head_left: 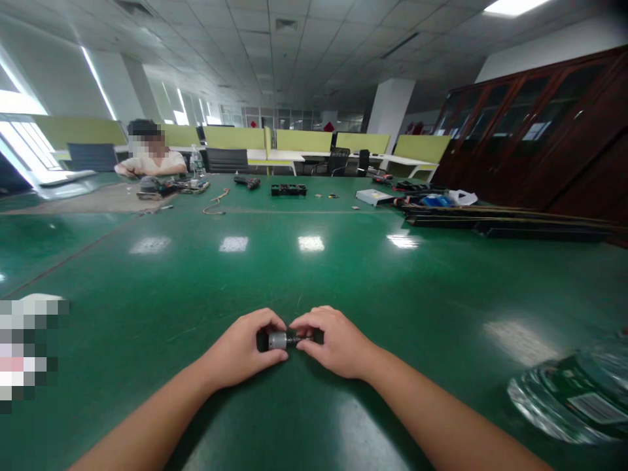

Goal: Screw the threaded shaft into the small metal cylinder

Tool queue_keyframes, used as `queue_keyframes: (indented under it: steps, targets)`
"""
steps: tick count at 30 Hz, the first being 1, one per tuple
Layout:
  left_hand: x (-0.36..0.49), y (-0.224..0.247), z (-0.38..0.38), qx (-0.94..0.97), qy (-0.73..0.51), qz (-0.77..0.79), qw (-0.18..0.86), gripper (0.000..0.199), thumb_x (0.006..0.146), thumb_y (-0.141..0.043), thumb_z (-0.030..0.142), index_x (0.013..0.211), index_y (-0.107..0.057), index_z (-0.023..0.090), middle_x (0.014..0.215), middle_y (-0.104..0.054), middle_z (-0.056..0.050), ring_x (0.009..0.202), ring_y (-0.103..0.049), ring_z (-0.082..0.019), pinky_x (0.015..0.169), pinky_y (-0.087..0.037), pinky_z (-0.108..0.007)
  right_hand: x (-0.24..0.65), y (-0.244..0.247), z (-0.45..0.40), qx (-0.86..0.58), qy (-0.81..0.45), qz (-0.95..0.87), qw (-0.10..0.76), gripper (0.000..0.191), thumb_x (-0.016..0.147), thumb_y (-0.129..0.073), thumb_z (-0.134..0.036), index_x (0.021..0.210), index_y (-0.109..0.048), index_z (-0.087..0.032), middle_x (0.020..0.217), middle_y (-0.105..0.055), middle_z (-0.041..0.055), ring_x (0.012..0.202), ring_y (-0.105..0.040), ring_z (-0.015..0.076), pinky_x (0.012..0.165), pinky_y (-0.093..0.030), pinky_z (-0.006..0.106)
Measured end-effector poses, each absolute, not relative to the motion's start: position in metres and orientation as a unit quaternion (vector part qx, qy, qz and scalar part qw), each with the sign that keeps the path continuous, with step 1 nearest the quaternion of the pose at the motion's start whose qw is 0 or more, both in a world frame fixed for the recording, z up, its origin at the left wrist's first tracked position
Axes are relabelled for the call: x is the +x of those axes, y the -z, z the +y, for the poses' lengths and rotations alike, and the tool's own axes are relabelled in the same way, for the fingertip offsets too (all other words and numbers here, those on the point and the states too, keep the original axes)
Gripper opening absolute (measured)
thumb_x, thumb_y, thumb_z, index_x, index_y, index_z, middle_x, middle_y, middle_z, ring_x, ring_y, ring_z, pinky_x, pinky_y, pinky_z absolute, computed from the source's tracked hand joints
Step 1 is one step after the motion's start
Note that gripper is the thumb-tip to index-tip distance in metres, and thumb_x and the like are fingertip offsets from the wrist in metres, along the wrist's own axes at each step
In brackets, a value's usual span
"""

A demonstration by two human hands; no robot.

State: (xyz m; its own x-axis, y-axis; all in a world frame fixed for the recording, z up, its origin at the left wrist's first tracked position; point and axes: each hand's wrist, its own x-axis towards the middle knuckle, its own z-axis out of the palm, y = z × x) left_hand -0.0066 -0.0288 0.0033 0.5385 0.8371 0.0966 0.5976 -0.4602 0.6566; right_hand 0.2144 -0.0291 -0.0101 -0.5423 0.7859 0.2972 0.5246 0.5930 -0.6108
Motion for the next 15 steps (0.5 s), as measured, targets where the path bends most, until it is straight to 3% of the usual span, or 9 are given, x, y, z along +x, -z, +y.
queue_keyframes:
  steps: [15]
  targets:
    - [-0.0045,-0.0028,-0.0284,0.83,-0.219,0.429,0.282,0.02,0.074,-0.07,0.025,0.091,-0.063,0.019,0.09,-0.065,-0.002,0.084,-0.06,-0.019,0.074,-0.044,-0.028,0.2096,0.0144,-0.0272,-0.387,-0.201,-0.864,0.251,0.014,0.08,-0.071,-0.026,0.094,-0.072,-0.022,0.084,-0.07,0.0008,0.082,-0.06,0.0156,0.082,-0.039,0.031]
